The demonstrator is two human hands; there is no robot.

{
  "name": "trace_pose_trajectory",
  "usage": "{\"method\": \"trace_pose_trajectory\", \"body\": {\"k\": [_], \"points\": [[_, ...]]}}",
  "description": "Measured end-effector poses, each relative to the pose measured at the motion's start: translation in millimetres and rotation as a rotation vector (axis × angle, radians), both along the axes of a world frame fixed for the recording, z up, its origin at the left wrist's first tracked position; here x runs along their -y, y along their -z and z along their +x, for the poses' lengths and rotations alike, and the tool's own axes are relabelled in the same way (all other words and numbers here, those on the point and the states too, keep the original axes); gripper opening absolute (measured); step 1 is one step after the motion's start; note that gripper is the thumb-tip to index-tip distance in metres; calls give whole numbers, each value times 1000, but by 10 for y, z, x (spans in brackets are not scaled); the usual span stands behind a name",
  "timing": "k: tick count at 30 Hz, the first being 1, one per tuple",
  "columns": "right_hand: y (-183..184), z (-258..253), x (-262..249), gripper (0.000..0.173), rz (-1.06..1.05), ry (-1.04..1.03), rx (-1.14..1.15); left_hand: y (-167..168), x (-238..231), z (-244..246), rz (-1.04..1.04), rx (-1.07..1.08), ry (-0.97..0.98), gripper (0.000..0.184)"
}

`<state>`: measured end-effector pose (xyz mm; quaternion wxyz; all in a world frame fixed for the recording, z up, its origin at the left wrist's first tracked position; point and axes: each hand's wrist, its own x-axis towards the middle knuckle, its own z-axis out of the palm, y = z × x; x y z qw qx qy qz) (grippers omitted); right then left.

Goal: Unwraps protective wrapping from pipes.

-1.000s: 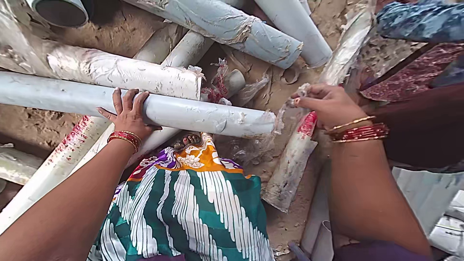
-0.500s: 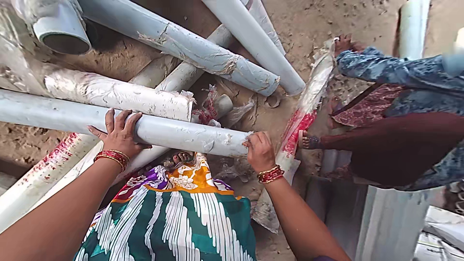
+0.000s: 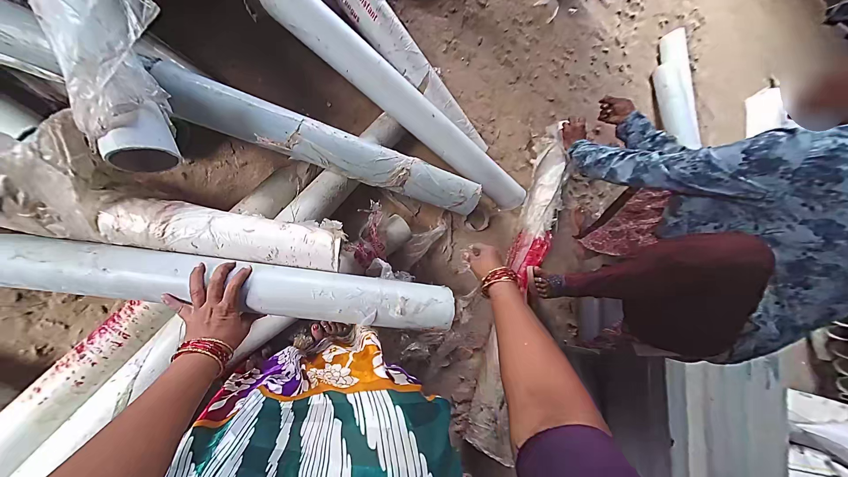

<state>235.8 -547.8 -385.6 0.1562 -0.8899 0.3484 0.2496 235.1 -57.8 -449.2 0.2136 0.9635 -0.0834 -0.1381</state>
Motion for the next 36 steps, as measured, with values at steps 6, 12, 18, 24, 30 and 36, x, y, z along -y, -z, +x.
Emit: {"method": "trace_pose_trajectory", "body": {"k": [6,12,18,24,30,36], "points": [[53,-551,-9,24,302,232,160,137,-46,-90,-12,68,1,97],[319,-1195,-552,33,683,550,543,143,-42,-79,19,60,-8,97],[418,-1135,-914,27,789,671,841,139,-8,-81,31,96,-12,94],[175,-1029,-1002,13,353,529,392,120,-5,-65,63,57,-27,95],[8,-1198,-1092,22,596,914,289,-144,79,38,170,-199,-24,98],[-370,-1448,-1056,22,744,938,301,-628,-25,-101,87,-369,-3,82]]}}
